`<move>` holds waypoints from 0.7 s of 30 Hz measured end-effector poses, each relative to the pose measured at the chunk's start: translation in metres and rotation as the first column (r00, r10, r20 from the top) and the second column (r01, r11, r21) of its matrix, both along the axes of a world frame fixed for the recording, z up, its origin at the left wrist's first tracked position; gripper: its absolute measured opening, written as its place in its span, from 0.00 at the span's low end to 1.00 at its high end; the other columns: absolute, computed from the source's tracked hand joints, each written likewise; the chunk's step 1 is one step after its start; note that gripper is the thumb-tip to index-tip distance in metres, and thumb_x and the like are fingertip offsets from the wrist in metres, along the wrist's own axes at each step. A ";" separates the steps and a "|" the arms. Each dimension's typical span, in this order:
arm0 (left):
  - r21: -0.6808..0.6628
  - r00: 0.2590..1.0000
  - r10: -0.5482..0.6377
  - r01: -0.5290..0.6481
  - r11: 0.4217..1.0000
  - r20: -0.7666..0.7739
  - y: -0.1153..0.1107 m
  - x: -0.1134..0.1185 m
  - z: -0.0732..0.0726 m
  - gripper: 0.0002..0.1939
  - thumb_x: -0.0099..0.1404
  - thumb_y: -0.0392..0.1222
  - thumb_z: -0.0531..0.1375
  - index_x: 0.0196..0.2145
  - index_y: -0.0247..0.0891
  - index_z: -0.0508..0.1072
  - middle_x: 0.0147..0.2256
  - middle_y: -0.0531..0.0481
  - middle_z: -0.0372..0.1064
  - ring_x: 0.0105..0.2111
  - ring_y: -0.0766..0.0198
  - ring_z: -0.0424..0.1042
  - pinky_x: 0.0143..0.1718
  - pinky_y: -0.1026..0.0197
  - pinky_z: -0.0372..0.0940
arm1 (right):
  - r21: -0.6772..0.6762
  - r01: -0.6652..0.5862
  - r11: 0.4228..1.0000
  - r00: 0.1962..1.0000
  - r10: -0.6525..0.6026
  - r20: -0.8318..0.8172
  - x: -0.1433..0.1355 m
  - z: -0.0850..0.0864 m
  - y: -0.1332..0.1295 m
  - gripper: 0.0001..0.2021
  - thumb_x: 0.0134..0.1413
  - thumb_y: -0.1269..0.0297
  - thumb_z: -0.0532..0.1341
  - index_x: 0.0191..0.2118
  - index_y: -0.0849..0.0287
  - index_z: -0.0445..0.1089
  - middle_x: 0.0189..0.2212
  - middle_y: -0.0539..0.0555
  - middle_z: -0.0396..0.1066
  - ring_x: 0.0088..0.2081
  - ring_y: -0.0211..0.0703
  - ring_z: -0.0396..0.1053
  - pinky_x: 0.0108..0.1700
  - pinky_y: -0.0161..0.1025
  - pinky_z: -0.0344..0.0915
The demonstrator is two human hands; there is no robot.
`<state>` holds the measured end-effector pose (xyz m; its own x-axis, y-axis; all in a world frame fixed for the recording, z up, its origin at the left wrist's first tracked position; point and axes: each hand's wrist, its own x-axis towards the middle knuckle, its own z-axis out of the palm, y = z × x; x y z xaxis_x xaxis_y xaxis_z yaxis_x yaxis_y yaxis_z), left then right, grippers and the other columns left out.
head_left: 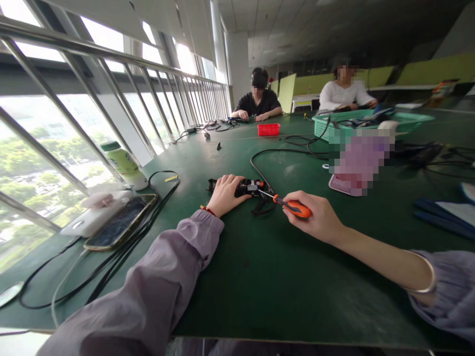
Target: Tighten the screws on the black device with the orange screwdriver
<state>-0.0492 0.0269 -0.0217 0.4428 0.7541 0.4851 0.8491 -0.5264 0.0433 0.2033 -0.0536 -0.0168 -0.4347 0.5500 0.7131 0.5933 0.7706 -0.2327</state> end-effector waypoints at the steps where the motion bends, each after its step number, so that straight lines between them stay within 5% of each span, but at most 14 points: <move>1: 0.000 1.000 0.000 0.000 1.000 0.000 0.000 0.000 0.000 0.27 0.58 0.57 0.58 0.50 0.40 0.64 0.43 0.46 0.65 0.44 0.54 0.61 0.48 0.52 0.56 | -0.005 0.001 1.000 1.000 -0.001 0.001 0.000 0.000 0.000 0.07 0.52 0.65 0.57 0.39 0.55 0.62 0.30 0.50 0.71 0.28 0.38 0.69 0.31 0.34 0.63; 7: 0.016 1.000 -0.010 0.010 1.000 0.009 -0.001 0.000 0.003 0.27 0.55 0.58 0.60 0.48 0.40 0.65 0.42 0.46 0.66 0.43 0.54 0.62 0.45 0.53 0.58 | -0.158 0.031 0.987 0.998 -0.040 -0.056 0.000 0.003 -0.002 0.07 0.52 0.61 0.57 0.37 0.56 0.62 0.28 0.49 0.70 0.25 0.37 0.67 0.29 0.34 0.62; 13: 0.059 1.000 0.015 -0.014 0.998 -0.016 -0.004 0.004 0.006 0.28 0.52 0.60 0.61 0.43 0.38 0.64 0.38 0.47 0.66 0.39 0.55 0.67 0.42 0.55 0.59 | -0.317 -0.039 0.948 0.974 -0.035 -0.225 0.005 0.002 -0.002 0.13 0.60 0.58 0.46 0.39 0.57 0.63 0.21 0.47 0.66 0.21 0.37 0.64 0.27 0.35 0.59; 18: 0.013 0.999 -0.023 0.024 1.000 -0.033 -0.005 0.005 0.006 0.29 0.53 0.63 0.59 0.43 0.39 0.61 0.37 0.49 0.66 0.36 0.57 0.69 0.35 0.59 0.60 | -0.300 -0.011 0.954 0.933 -0.098 -0.347 0.003 0.003 -0.004 0.09 0.59 0.61 0.48 0.40 0.56 0.61 0.14 0.42 0.54 0.14 0.33 0.51 0.20 0.34 0.51; 21: 0.015 0.998 -0.041 0.042 0.999 -0.049 -0.006 0.005 0.007 0.29 0.53 0.63 0.58 0.43 0.39 0.61 0.38 0.49 0.67 0.36 0.58 0.69 0.35 0.59 0.60 | -0.168 0.005 0.986 0.918 -0.071 -0.389 0.002 0.003 -0.004 0.09 0.54 0.66 0.53 0.43 0.55 0.58 0.20 0.44 0.59 0.19 0.35 0.59 0.25 0.35 0.59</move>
